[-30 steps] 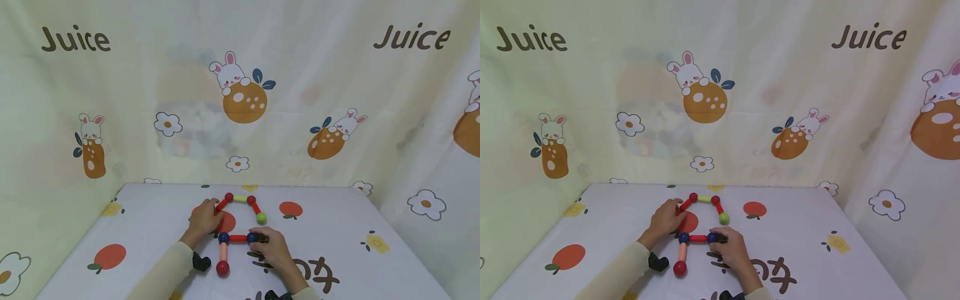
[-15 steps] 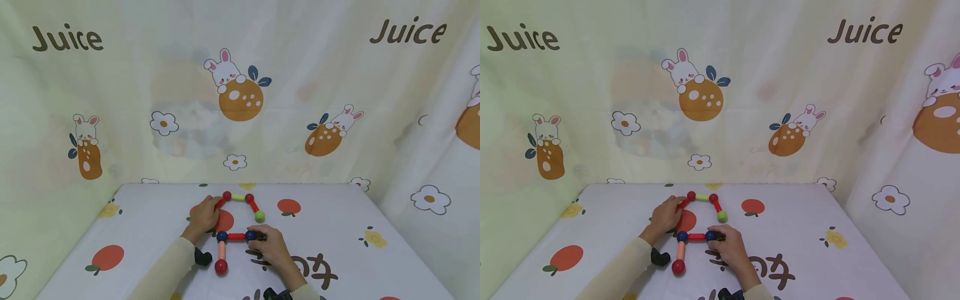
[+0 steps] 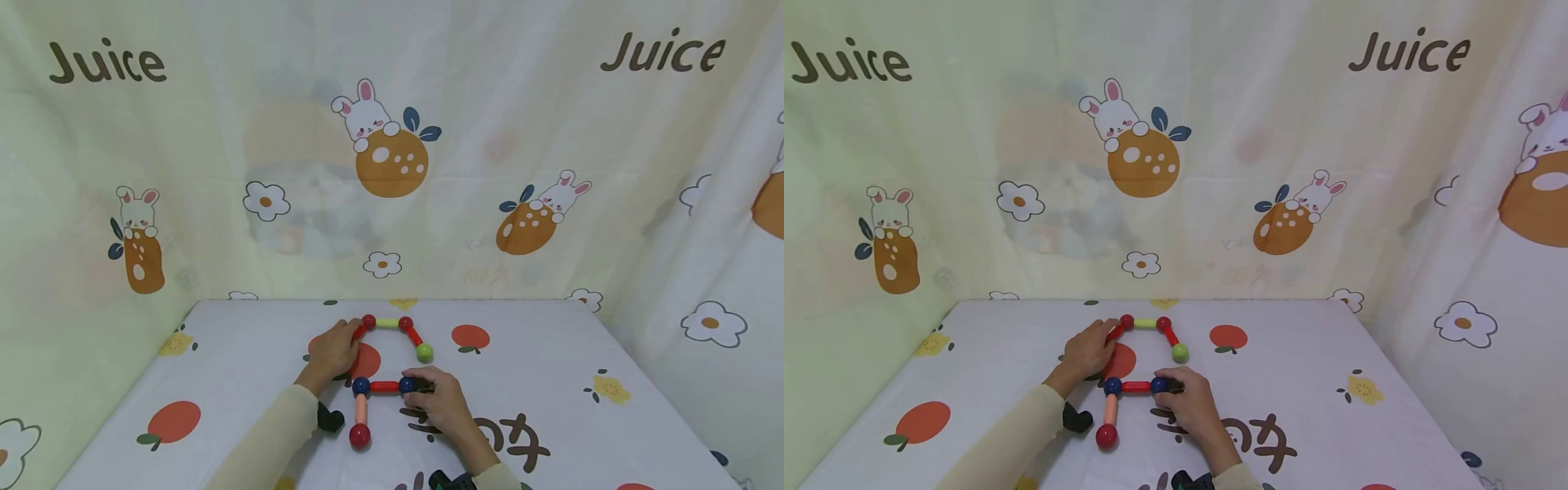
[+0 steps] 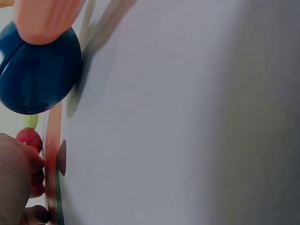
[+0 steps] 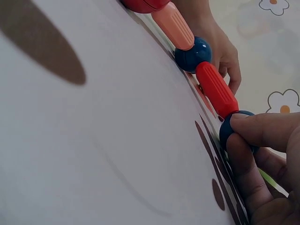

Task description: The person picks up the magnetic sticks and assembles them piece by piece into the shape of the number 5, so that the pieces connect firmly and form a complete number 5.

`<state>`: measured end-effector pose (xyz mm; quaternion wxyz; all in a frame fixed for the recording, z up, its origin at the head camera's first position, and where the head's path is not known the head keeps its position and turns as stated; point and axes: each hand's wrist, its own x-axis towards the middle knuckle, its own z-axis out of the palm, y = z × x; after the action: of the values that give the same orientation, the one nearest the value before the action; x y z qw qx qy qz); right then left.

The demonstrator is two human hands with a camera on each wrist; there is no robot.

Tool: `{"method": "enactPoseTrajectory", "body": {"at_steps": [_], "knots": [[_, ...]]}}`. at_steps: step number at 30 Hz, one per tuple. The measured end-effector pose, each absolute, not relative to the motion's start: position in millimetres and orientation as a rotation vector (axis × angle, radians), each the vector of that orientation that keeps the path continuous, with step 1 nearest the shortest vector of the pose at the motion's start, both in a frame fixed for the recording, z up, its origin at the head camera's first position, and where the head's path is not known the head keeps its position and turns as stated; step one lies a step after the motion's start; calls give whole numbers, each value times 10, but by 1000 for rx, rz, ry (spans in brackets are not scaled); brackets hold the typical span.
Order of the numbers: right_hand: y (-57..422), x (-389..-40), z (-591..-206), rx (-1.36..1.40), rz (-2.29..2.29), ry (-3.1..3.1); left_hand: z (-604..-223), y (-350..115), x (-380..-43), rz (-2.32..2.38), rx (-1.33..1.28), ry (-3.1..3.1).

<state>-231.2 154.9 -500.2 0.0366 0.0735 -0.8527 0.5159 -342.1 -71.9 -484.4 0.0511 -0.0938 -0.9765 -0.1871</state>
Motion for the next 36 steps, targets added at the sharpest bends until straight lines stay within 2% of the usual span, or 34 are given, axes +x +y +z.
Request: {"method": "enactPoseTrajectory", "body": {"at_steps": [10,26,36], "knots": [[1534,-2330,-4983,245,1572,-2613,-4849,-769,-3366,-638,-303,-2954],[1540,-2319,-4999,203,1540,-2653,-4908,-874,-3112,-950,-414,-2868],[1541,-2328,-4989,188,1542,-2653,-4898,-906,-2974,-1119,-389,-2764]]}}
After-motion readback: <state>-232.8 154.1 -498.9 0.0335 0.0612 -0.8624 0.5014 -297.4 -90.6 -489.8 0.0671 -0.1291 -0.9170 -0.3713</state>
